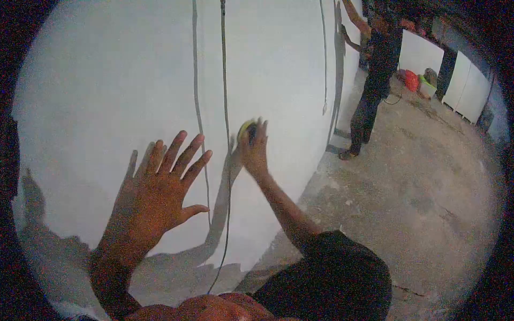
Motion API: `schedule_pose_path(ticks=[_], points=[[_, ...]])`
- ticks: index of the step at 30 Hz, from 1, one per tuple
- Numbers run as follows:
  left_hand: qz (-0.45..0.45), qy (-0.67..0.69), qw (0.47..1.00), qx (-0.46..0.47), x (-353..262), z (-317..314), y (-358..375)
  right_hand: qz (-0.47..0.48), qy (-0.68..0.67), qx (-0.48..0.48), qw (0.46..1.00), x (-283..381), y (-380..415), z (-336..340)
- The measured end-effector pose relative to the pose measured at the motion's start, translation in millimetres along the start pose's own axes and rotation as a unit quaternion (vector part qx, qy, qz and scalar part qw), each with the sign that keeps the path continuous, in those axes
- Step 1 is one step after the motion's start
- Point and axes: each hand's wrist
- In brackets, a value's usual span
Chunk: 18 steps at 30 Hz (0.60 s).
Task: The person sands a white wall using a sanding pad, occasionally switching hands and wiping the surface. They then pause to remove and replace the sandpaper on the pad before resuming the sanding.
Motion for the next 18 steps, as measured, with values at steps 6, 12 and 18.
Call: schedule_pose_path(ticks=[6,12,18], points=[[-0.011,-0.001,1.000,-0.001,5.5,36.6,3.3,0.012,-0.012,0.036,0.999,46.1,15.5,4.0],[-0.003,0.012,1.000,0.012,10.3,45.4,-2.3,0.046,0.053,0.068,0.995,47.0,5.4,14.8],[-0.002,0.010,1.000,-0.009,9.5,46.2,-2.8,0.003,0.024,0.061,0.998,58.0,-15.1,24.6]])
Point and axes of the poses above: each hand's wrist, its own y-axis away from the middle knuckle, its own z-axis out of the back of the hand, x = y × z, and after that the axes turned 9 degrees about z, right-handed
